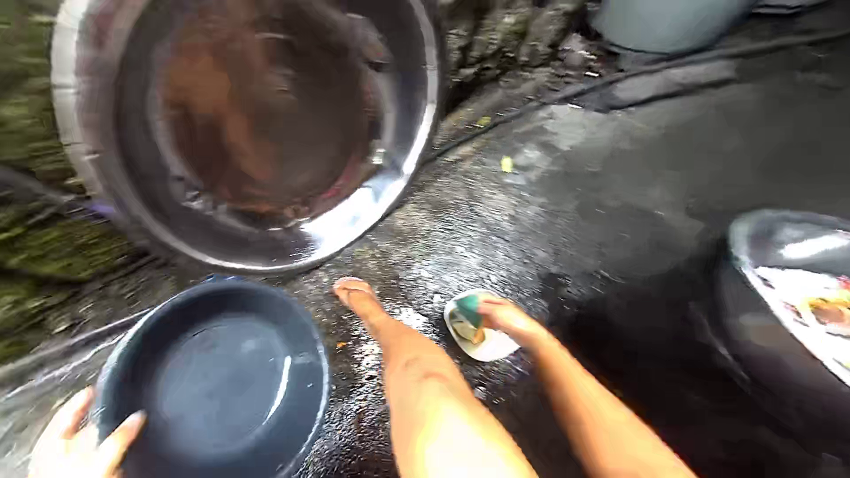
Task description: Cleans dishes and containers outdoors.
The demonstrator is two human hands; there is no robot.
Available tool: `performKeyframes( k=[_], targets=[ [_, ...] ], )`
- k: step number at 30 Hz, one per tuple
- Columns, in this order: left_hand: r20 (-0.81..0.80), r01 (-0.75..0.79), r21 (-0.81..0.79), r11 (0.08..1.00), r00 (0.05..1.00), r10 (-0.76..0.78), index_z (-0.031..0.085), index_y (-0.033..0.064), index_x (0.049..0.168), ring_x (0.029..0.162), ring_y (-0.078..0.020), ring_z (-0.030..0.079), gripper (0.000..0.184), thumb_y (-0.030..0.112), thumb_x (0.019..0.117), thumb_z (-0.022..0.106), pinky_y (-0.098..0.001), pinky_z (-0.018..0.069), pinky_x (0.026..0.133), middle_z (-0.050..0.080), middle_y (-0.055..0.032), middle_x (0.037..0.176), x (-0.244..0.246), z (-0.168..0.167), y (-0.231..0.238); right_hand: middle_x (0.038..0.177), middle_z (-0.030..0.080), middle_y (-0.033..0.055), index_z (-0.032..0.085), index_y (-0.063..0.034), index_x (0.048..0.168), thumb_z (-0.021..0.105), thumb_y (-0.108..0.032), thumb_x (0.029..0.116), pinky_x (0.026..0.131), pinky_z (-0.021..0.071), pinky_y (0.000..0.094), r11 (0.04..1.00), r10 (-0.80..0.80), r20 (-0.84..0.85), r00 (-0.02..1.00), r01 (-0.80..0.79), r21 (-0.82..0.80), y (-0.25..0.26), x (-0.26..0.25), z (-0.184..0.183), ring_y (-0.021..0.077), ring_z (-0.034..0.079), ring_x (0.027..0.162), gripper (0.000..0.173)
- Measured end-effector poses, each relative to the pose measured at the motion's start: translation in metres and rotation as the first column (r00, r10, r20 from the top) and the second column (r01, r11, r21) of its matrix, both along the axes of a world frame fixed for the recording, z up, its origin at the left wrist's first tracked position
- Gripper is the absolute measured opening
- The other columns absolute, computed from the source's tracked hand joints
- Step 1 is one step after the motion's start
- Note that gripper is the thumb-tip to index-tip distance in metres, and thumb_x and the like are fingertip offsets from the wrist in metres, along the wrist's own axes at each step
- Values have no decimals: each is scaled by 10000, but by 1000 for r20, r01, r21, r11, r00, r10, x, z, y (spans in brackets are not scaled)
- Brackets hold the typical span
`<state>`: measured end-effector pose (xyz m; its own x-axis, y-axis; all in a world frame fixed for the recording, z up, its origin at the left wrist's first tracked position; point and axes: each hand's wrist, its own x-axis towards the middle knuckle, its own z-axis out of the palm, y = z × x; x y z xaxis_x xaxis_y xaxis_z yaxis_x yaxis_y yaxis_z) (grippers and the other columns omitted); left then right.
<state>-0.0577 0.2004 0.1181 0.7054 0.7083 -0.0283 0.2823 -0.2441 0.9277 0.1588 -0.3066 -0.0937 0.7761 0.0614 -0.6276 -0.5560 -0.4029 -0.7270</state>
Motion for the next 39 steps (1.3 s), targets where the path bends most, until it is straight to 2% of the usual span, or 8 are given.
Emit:
performKeyframes(
  k=[4,8,14,24,27,30,36,39],
  targets=[
    [107,-171,-109,979,977,183,505,-10,1357,829,-61,686,571,-44,799,619,-262,610,716,652,-11,955,9,-4,-18,999,660,8,498,-119,1323,398,-116,1007,725,587,306,924,18,127,992,-65,376,88,17,123,89,661,830,331],
    [161,-194,-167,967,962,221,536,17,1320,741,-67,655,566,-76,764,595,-253,581,657,630,-7,862,13,-2,-20,1059,674,158,578,-2,1294,596,-34,954,791,570,439,763,569,425,704,-644,46,237,11,219,235,673,894,342],
    [330,-133,-307,942,914,237,521,-39,1298,799,-94,706,661,-82,639,564,-275,614,672,687,-34,904,9,10,-13,1174,648,265,637,35,1215,645,-60,905,950,487,627,187,913,396,104,-966,-178,391,-99,185,428,626,1127,324],
    [382,-44,-240,970,914,136,614,25,1199,658,-41,659,624,-63,581,604,-208,562,576,660,59,730,-6,27,-6,1182,643,245,565,42,1288,561,14,963,961,533,526,644,718,464,518,-748,-162,403,-50,165,365,651,1098,326],
    [424,-66,-212,975,893,153,575,43,1206,606,-17,623,635,-66,582,608,-183,540,547,604,99,670,-7,29,-4,1199,636,270,559,52,1292,677,-22,877,969,512,580,416,891,285,354,-888,-196,395,-82,151,407,636,1127,438],
    [415,-72,-221,973,895,160,446,116,1021,569,0,584,476,-85,625,620,-183,521,551,532,123,613,-1,16,-10,1305,612,284,565,91,1337,585,-34,975,1108,437,518,244,821,539,188,-969,-33,410,-122,180,387,584,1259,383],
    [488,-116,-278,953,838,245,368,128,913,536,2,559,431,-150,647,562,-182,538,531,492,113,599,3,26,-19,1345,549,278,484,49,1392,585,-5,946,1010,514,514,677,684,496,536,-718,-158,402,-45,171,384,600,1205,460],
    [511,-149,-225,963,824,247,360,136,876,560,-6,574,423,-157,656,573,-189,549,568,502,111,597,8,24,-12,1432,474,340,414,77,1453,704,-47,886,1016,475,636,318,946,149,287,-912,-261,395,-98,162,487,543,1275,648]
  ],
)
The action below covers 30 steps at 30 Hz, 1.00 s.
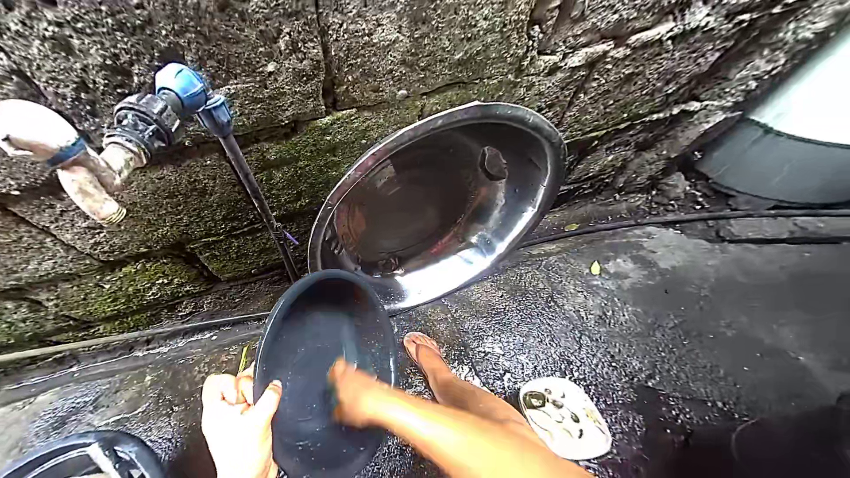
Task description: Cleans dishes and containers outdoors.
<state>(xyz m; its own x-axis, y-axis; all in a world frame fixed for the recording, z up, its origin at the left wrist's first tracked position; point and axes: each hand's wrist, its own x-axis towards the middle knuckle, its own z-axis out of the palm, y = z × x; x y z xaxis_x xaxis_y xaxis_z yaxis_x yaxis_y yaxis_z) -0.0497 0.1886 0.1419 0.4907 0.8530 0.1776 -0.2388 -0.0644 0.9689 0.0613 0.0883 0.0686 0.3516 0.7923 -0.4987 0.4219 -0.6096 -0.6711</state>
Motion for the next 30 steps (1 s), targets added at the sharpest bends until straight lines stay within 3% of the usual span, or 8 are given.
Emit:
performKeyframes(
  k=[5,8,11,16,19,21,25,30],
  targets=[
    [-101,102,198,975,991,-83,394,179,813,642,6,595,390,-34,650,677,-223,570,804,526,126,629,4,-15,-13,1098,704,208,661,58,1174,725,-42,869,971,528,465,762,-33,5,999,21,647,17,-8,56,287,674,1076,328],
    [-106,135,233,963,988,-113,405,219,802,665,6,609,393,-34,664,672,-249,580,840,555,132,666,0,-12,-21,1233,644,284,615,76,1264,640,-64,954,1006,518,560,841,-376,272,886,203,501,6,51,28,408,624,1199,341],
    [-57,109,262,959,994,-97,403,237,745,627,-12,565,400,-52,674,671,-256,565,822,512,126,633,7,-9,-19,1317,582,307,596,41,1301,647,1,927,1011,472,640,968,-224,411,884,153,199,-10,53,-21,493,553,1259,379],
    [-55,12,349,937,998,8,396,235,689,681,-16,589,401,-51,739,672,-256,557,837,555,117,671,8,-14,-4,1289,624,236,616,31,1293,466,-123,1062,1025,480,518,962,-61,-246,967,123,242,-2,-48,5,342,611,1193,316],
    [-44,-85,358,930,993,107,377,248,694,623,21,543,415,-57,756,650,-193,518,687,533,143,648,9,-12,0,985,587,93,602,-34,1185,379,-273,1102,756,477,362,853,-124,-472,873,336,399,-7,-66,22,170,566,837,337],
    [-9,-128,305,944,990,137,375,243,705,639,14,559,428,-84,752,647,-204,540,708,526,142,646,8,-6,5,1219,618,160,655,-41,1207,417,-327,1067,1047,383,539,876,-105,-323,941,241,417,-16,-56,6,294,536,1206,397],
    [38,-78,176,981,997,72,393,218,709,635,-10,579,444,-164,741,617,-189,540,623,553,110,652,-12,10,19,1583,444,145,764,-171,1096,621,-381,987,1196,116,729,920,-100,377,921,-60,388,-23,1,-47,422,212,1547,276],
    [77,24,141,990,996,-35,419,217,688,556,-3,567,415,-164,708,581,-171,533,551,562,101,603,-32,18,27,1570,373,312,659,-185,1368,755,-119,825,1084,449,623,635,-515,557,652,-146,759,-19,90,-31,527,410,1416,555]
  ],
)
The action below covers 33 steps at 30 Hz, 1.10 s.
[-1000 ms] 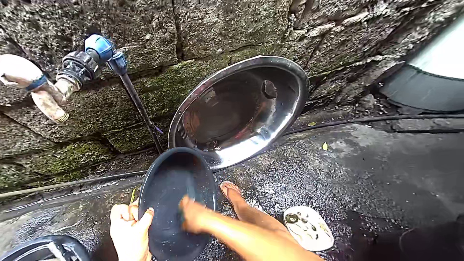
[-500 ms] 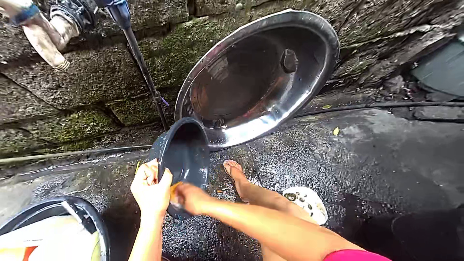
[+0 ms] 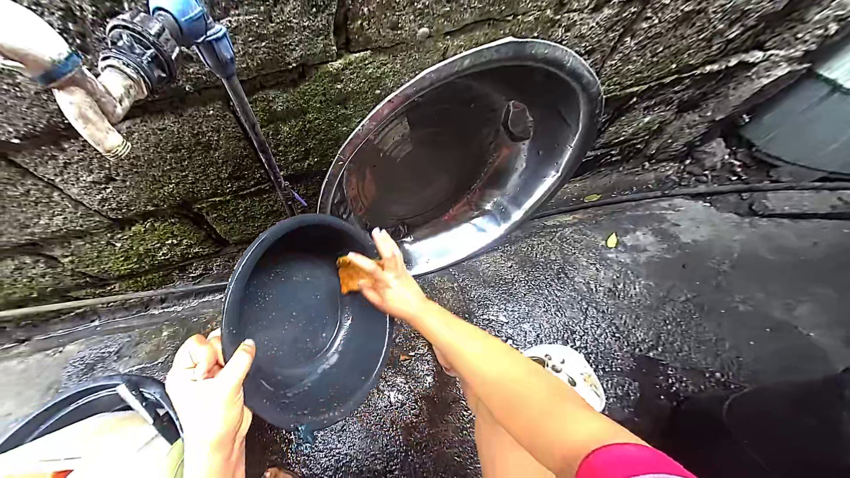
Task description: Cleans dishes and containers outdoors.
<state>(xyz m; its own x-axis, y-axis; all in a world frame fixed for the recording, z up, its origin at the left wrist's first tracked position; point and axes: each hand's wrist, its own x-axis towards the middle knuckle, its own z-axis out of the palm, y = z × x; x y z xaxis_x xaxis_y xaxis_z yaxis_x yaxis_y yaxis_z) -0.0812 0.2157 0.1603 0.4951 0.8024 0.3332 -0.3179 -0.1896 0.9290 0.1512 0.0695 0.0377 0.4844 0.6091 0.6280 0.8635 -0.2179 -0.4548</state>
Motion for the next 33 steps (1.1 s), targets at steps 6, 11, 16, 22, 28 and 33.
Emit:
performKeyframes(
  k=[6,11,16,22,28,33],
  targets=[
    [-129,227,-35,973,965,-230,454,218,620,634,-21,613,361,-34,621,713,-189,540,595,611,67,663,-7,-12,-1,1299,686,181,649,4,1314,599,-53,971,999,547,502,989,-1,107,994,-15,146,19,-10,67,333,672,1197,352],
    [-185,355,-90,930,912,-366,493,247,634,633,37,572,378,37,636,807,-136,490,584,599,110,674,-4,-23,-6,1327,688,48,679,-140,1331,518,-156,936,1187,286,613,872,465,162,870,-482,85,32,-85,82,243,563,1342,427],
    [-243,337,-44,940,910,-337,434,241,635,566,52,477,366,-14,654,697,-120,392,517,526,131,639,2,-32,-16,1382,629,134,633,-131,1387,527,-139,919,1090,409,557,893,436,-103,894,-416,173,35,-88,82,262,600,1271,480],
    [-196,337,-6,942,923,-331,441,226,626,615,13,550,363,-29,673,693,-156,499,635,562,110,650,3,-27,-18,1169,700,175,720,24,1045,477,-51,984,1059,499,455,962,173,-212,962,-119,246,29,-50,64,311,640,1185,262],
    [-209,293,-22,956,934,-291,434,234,642,566,39,501,381,-58,655,678,-132,424,535,532,131,626,7,-31,-24,1146,725,94,717,-106,1116,385,-373,1100,1115,460,456,872,448,188,874,-473,123,37,-64,47,253,655,1200,427],
    [-110,234,-27,972,965,-236,460,208,728,681,4,600,369,-118,705,631,-182,541,706,593,121,686,0,-16,-20,1194,656,218,620,9,1288,597,-234,1042,935,569,501,991,61,-351,934,-99,-92,5,-3,22,343,686,1069,347]
  ],
)
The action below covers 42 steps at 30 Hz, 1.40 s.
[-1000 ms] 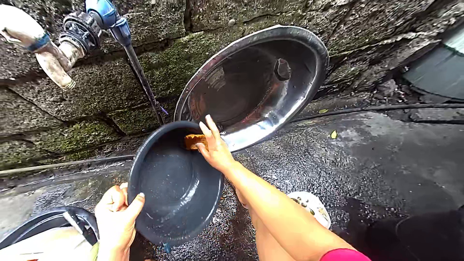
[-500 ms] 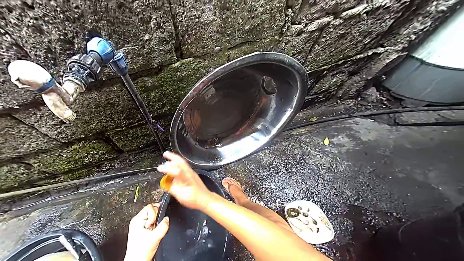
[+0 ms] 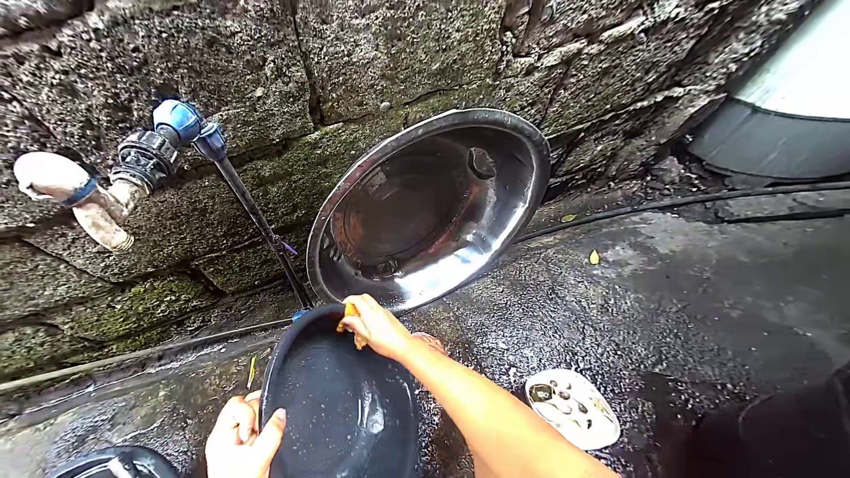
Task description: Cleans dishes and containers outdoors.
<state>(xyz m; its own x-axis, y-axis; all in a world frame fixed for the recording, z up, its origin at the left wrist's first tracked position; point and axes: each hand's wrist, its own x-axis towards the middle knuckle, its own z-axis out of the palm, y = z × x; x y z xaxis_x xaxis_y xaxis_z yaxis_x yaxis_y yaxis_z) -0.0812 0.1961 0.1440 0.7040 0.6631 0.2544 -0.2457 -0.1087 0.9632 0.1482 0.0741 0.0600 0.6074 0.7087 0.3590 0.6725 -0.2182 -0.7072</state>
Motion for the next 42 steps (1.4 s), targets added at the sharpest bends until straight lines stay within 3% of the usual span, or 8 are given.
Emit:
performKeyframes(
  k=[6,11,15,19,27,35,39,42],
  targets=[
    [-350,108,483,869,933,79,396,-171,1371,1115,-99,552,734,129,781,712,-217,489,951,539,-172,1221,-17,19,15,1013,676,205,666,43,1142,662,-177,983,714,620,436,988,-52,283,958,8,155,-4,-6,36,314,722,839,272],
    [-469,287,691,664,877,108,625,-57,915,1164,-464,514,297,198,787,707,-575,391,1008,583,-299,1149,-15,12,23,967,745,89,734,-92,1039,665,-197,987,811,595,390,915,147,655,741,-353,194,13,-55,65,239,727,935,137],
    [-347,122,557,821,933,97,530,27,679,1071,-174,506,86,38,741,589,-268,403,933,563,-119,1011,-7,-7,7,1013,744,131,769,-111,1066,634,-67,978,895,576,452,892,236,513,826,-394,224,18,-44,48,283,718,994,167],
    [-316,95,372,923,948,30,583,34,751,1162,-114,479,118,103,775,676,-243,409,997,546,-68,1118,-10,0,11,1082,689,224,644,36,1241,715,-40,920,857,604,498,996,-42,267,963,20,86,2,3,34,362,719,978,337],
    [-368,143,327,934,930,-13,555,13,715,1259,-158,514,75,-10,646,570,-253,459,996,576,-156,1255,-6,-13,-3,911,733,109,758,-94,986,745,-114,879,775,599,449,915,237,546,803,-373,152,32,-42,41,277,727,880,109],
    [-154,-262,-221,939,960,232,481,46,811,914,-94,680,283,-141,600,510,-246,583,706,671,-96,1143,0,-3,-6,1604,395,234,505,-75,1511,855,-226,797,1183,293,670,966,-91,485,870,195,-167,6,-9,-38,454,350,1493,809],
    [-120,-334,-193,922,941,316,522,44,884,826,-79,677,331,-116,594,530,-247,587,676,673,-46,984,-1,1,6,1697,169,228,257,48,1599,424,-293,1074,1255,-15,641,716,176,-79,981,-183,-674,18,-92,-22,365,81,1595,648],
    [-135,-334,-177,926,940,313,488,48,837,897,-72,671,265,-119,636,535,-237,574,701,670,-80,1131,-3,-1,12,1659,206,305,275,83,1577,361,-205,1100,1278,135,526,765,241,-656,715,-556,-325,22,-156,21,407,174,1570,564]
  ],
)
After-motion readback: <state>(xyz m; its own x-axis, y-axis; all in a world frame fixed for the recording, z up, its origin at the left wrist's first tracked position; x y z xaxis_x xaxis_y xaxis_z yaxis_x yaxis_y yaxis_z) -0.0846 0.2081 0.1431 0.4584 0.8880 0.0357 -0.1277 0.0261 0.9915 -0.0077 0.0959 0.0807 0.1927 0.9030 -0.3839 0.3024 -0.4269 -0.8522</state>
